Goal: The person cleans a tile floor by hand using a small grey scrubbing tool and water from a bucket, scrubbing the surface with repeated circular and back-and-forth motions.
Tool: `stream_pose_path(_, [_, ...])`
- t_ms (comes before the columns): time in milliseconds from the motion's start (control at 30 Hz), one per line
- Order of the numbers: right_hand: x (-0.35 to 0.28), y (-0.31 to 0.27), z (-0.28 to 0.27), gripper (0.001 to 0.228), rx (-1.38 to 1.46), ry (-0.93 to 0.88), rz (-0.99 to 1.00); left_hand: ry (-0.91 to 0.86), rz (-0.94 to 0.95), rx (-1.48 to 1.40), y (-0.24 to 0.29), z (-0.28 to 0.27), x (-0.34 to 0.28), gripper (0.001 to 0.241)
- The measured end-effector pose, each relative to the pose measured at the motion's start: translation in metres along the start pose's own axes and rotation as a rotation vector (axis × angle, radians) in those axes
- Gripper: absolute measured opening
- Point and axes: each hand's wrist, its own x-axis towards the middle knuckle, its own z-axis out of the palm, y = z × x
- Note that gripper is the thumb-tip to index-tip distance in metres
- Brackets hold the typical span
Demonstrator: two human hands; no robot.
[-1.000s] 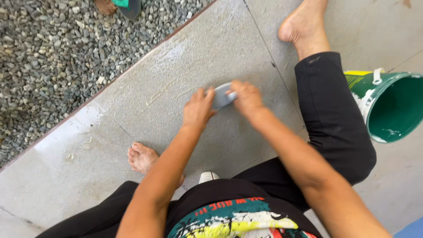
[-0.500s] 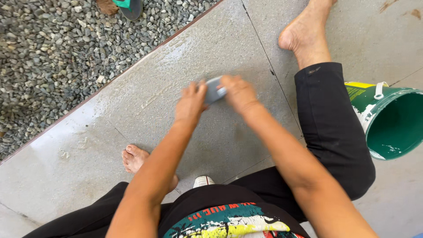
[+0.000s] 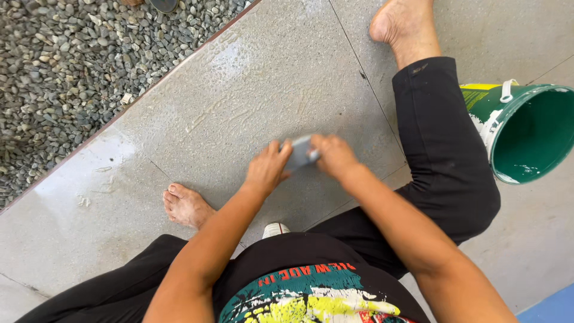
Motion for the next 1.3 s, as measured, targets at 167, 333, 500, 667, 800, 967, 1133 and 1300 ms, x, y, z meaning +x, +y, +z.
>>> stream_pose_path(167, [-0.023,-0.042,0.034,0.022,-0.067,-0.234,-0.089,-0.099,0.003,0.047,-0.024,0.025,-0.053,0.095])
stream_pose_path(333, [0.001,-0.005,-0.015,0.026,0.001,-0.127,-0.077,0.082,-0.010,0.073,0.003,0.000,0.006,0.085])
stream_pose_path(500, [0.025,0.014,-0.063,0.025,0.037,0.057,0.159,0.250,-0.062,-0.030,0.029,-0.045,0.062,0.086])
stream_pose_path(667, [0.060,-0.042,-0.040,0.015,-0.001,0.121,0.029,0.172,-0.163,-0.101,-0.029,-0.051,0.022,0.093])
stream_pose_path(800, [0.094,-0.120,-0.013,0.014,-0.017,0.072,-0.148,0.146,-0.417,-0.255,-0.093,-0.046,-0.036,0.087])
stream_pose_path(967, [0.124,-0.189,-0.009,0.020,-0.213,-0.015,-0.289,0.099,-0.576,-0.275,-0.131,-0.052,-0.076,0.081])
stream_pose_path(1133, [0.098,-0.138,-0.024,0.025,-0.065,0.028,-0.439,0.176,-0.500,-0.087,-0.111,-0.053,-0.037,0.083])
stream_pose_path(1300, [0.049,-0.050,-0.039,0.018,-0.082,0.001,-0.087,0.703,-0.222,0.222,-0.032,-0.038,0.022,0.033])
